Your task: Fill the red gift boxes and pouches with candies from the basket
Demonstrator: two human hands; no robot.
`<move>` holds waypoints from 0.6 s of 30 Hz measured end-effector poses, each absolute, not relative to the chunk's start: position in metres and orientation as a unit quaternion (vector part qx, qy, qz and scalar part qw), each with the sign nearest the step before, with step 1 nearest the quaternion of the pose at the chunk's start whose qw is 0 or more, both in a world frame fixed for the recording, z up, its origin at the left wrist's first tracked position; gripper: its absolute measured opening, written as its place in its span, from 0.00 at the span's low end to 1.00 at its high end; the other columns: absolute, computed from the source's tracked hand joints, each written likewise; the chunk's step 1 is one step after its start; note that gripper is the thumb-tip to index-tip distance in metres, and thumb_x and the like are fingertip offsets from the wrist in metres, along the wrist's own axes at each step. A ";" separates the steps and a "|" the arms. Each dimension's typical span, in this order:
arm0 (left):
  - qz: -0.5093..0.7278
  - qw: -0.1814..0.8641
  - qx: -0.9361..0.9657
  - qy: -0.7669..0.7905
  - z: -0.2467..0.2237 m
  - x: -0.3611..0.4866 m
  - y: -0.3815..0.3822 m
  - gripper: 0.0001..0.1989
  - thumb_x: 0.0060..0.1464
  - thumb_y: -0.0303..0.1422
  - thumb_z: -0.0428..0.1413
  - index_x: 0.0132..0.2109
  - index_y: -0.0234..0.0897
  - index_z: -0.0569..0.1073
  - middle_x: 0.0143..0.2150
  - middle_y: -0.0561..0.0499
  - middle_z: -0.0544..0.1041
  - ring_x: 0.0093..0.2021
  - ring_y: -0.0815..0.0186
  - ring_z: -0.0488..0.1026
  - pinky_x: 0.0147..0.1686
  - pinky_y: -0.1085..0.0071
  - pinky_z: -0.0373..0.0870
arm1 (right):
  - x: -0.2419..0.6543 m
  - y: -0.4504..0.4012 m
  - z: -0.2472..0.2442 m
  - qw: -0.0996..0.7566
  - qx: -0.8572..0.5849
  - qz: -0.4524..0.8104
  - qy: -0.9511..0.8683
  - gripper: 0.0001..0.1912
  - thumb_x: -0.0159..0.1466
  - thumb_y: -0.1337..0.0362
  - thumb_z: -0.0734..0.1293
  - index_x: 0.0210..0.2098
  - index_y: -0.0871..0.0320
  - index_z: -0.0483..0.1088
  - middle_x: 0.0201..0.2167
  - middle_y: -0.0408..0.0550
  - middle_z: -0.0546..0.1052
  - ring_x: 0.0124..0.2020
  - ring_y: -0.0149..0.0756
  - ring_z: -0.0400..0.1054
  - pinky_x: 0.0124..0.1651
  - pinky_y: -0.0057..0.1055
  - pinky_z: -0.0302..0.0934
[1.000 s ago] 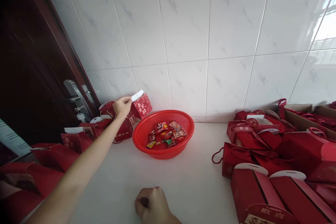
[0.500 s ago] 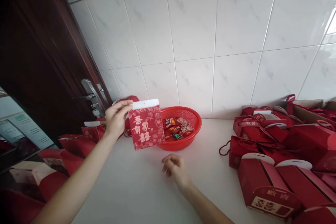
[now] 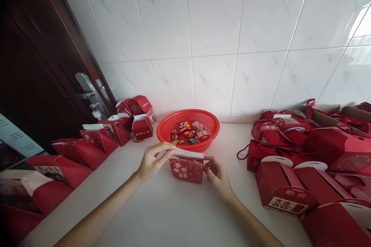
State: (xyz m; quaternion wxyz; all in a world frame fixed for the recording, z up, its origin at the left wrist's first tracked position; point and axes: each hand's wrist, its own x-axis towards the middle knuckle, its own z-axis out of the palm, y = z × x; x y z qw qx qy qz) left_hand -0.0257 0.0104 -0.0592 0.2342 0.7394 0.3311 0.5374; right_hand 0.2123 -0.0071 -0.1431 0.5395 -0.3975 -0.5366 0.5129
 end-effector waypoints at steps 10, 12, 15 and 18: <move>0.515 0.374 0.658 0.402 -0.065 -0.038 0.022 0.07 0.51 0.36 0.64 0.35 0.37 0.82 0.40 0.47 0.84 0.43 0.59 0.80 0.45 0.68 0.76 | 0.208 -0.006 -0.165 0.475 -0.380 0.509 -0.610 0.21 0.56 0.66 0.65 0.49 0.58 0.72 0.30 0.44 0.75 0.33 0.36 0.68 0.36 0.30 0.62; 0.512 0.397 0.653 0.392 -0.058 -0.042 0.022 0.05 0.50 0.34 0.64 0.33 0.38 0.82 0.41 0.47 0.84 0.45 0.59 0.80 0.47 0.68 0.75 | 0.207 -0.005 -0.168 0.475 -0.384 0.508 -0.607 0.22 0.54 0.68 0.63 0.49 0.58 0.71 0.30 0.43 0.74 0.32 0.35 0.68 0.35 0.29 0.60; 0.516 0.414 0.643 0.386 -0.045 -0.048 0.029 0.04 0.49 0.34 0.63 0.30 0.38 0.81 0.42 0.47 0.83 0.47 0.58 0.78 0.49 0.67 0.73 | 0.205 -0.006 -0.168 0.471 -0.393 0.510 -0.603 0.22 0.52 0.69 0.62 0.48 0.59 0.70 0.29 0.42 0.73 0.31 0.34 0.66 0.34 0.29 0.58; 0.460 0.405 0.670 0.420 -0.029 -0.051 0.047 0.07 0.48 0.37 0.62 0.31 0.38 0.80 0.41 0.47 0.83 0.47 0.56 0.78 0.50 0.65 0.72 | 0.204 -0.007 -0.164 0.469 -0.408 0.505 -0.598 0.22 0.52 0.69 0.61 0.46 0.60 0.70 0.28 0.42 0.73 0.29 0.33 0.64 0.33 0.28 0.55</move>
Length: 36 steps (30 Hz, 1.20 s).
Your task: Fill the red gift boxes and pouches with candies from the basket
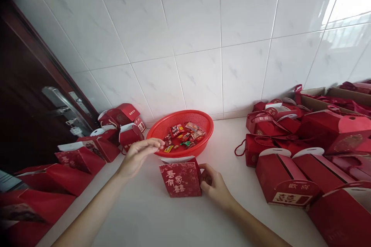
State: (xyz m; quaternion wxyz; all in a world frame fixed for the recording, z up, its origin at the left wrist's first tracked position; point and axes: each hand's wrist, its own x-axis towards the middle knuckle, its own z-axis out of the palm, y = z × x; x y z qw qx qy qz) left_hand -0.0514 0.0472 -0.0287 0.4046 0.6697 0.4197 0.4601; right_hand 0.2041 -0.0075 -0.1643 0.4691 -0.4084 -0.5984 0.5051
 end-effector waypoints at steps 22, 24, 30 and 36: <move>-0.178 0.140 0.808 0.544 -0.071 0.000 0.179 0.18 0.45 0.41 0.69 0.39 0.35 0.77 0.41 0.41 0.81 0.41 0.55 0.78 0.41 0.60 0.75 | 0.204 -0.004 -0.164 0.468 -0.425 0.500 -0.591 0.19 0.53 0.68 0.60 0.44 0.59 0.72 0.26 0.40 0.72 0.29 0.33 0.64 0.33 0.28 0.56; -0.173 0.152 0.810 0.540 -0.070 0.001 0.186 0.16 0.57 0.44 0.63 0.41 0.33 0.77 0.38 0.45 0.80 0.38 0.61 0.78 0.41 0.61 0.76 | 0.205 -0.005 -0.163 0.464 -0.426 0.502 -0.593 0.19 0.53 0.67 0.60 0.43 0.59 0.72 0.25 0.40 0.71 0.28 0.33 0.64 0.33 0.28 0.55; -0.121 0.173 0.850 0.483 -0.054 0.008 0.196 0.12 0.63 0.39 0.58 0.42 0.33 0.77 0.39 0.49 0.80 0.38 0.64 0.77 0.40 0.65 0.75 | 0.205 -0.006 -0.162 0.461 -0.429 0.496 -0.598 0.19 0.54 0.67 0.60 0.44 0.61 0.72 0.25 0.41 0.71 0.28 0.33 0.63 0.33 0.29 0.55; -0.074 0.151 0.909 0.381 -0.048 0.043 0.176 0.21 0.53 0.37 0.62 0.54 0.41 0.78 0.53 0.47 0.80 0.54 0.55 0.75 0.51 0.68 0.69 | 0.206 -0.005 -0.161 0.463 -0.427 0.492 -0.601 0.19 0.55 0.66 0.60 0.44 0.61 0.72 0.24 0.40 0.71 0.27 0.33 0.63 0.32 0.29 0.55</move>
